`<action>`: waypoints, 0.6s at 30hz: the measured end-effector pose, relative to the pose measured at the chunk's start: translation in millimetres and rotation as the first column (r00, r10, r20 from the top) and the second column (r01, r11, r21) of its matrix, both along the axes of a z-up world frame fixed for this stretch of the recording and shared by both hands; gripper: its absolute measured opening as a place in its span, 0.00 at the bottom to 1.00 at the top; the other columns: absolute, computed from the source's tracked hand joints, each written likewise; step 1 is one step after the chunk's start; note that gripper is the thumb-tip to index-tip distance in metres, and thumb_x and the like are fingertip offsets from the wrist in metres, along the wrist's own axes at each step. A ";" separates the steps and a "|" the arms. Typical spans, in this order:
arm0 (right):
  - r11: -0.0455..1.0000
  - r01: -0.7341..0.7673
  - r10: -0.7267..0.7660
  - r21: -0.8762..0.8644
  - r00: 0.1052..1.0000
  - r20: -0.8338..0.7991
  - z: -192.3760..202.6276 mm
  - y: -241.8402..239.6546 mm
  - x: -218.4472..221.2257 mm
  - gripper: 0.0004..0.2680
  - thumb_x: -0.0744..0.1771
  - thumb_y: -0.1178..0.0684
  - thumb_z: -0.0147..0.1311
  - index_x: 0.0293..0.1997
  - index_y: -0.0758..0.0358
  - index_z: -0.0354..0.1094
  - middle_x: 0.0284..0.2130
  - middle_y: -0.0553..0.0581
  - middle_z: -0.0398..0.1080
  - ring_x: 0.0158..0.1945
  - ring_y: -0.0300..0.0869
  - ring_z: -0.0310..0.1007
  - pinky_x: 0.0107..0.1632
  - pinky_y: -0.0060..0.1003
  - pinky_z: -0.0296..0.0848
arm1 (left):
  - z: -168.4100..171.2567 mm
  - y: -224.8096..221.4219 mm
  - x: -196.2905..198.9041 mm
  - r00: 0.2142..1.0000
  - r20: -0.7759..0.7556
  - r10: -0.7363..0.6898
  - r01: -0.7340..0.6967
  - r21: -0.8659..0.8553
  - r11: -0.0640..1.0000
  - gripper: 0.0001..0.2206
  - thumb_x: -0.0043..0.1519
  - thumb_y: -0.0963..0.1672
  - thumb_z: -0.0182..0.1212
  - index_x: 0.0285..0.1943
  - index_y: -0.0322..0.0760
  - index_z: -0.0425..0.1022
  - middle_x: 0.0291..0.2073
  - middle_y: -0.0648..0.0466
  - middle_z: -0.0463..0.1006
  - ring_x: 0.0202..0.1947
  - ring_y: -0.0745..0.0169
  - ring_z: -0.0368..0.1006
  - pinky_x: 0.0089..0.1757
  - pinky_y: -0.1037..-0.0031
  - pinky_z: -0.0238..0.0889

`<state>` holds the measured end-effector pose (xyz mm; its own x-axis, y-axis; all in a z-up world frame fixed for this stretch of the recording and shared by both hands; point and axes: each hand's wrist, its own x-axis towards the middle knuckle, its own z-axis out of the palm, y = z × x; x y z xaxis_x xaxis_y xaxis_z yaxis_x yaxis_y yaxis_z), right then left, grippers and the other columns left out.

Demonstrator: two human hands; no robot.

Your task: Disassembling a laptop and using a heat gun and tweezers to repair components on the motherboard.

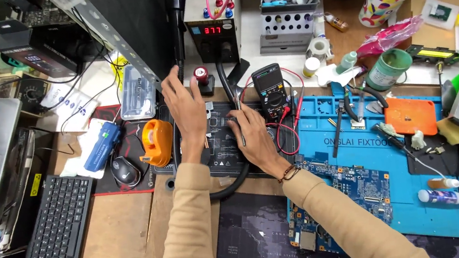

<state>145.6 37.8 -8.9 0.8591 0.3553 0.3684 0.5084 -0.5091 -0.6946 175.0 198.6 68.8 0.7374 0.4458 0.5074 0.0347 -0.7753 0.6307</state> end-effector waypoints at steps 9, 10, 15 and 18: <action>1.000 0.019 -0.019 0.020 1.000 0.003 11.0 -1.9 -3.5 0.05 0.73 0.50 0.45 0.53 0.52 0.65 0.61 0.63 0.65 0.62 0.54 0.69 0.64 0.51 0.65 | -39.1 45.8 66.2 0.993 -0.115 0.002 -0.019 -0.148 0.989 0.24 0.73 0.55 0.43 0.62 0.30 0.64 0.48 0.29 0.76 0.49 0.23 0.74 0.47 0.42 0.68; 1.000 0.021 -0.021 0.018 1.000 0.004 10.2 -2.4 -2.5 0.05 0.73 0.50 0.45 0.53 0.52 0.65 0.61 0.63 0.65 0.62 0.54 0.69 0.64 0.51 0.65 | -34.1 42.1 67.6 0.993 -0.115 0.000 -0.017 -0.150 0.989 0.24 0.73 0.55 0.43 0.62 0.30 0.64 0.48 0.29 0.76 0.49 0.23 0.74 0.47 0.42 0.68; 0.999 0.008 -0.007 0.032 1.000 -0.014 9.7 -3.6 -3.0 0.06 0.73 0.50 0.44 0.53 0.53 0.66 0.62 0.64 0.65 0.64 0.56 0.68 0.63 0.51 0.66 | -6.3 30.4 65.1 0.991 -0.074 0.111 -0.118 -0.102 0.988 0.24 0.73 0.56 0.38 0.58 0.34 0.66 0.41 0.35 0.80 0.45 0.32 0.79 0.43 0.44 0.71; 0.999 0.001 0.000 0.044 1.000 -0.008 6.6 -3.9 -3.6 0.07 0.74 0.48 0.44 0.53 0.53 0.66 0.62 0.65 0.66 0.65 0.57 0.67 0.63 0.52 0.66 | 3.5 26.8 46.8 0.985 -0.092 0.147 -0.152 -0.059 0.987 0.25 0.73 0.57 0.39 0.58 0.35 0.66 0.39 0.34 0.80 0.44 0.31 0.79 0.43 0.43 0.70</action>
<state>142.0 33.9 -2.3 0.8622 0.3386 0.3768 0.5025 -0.4782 -0.7203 221.8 225.5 72.4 0.6997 0.5848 0.4104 0.2038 -0.7140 0.6698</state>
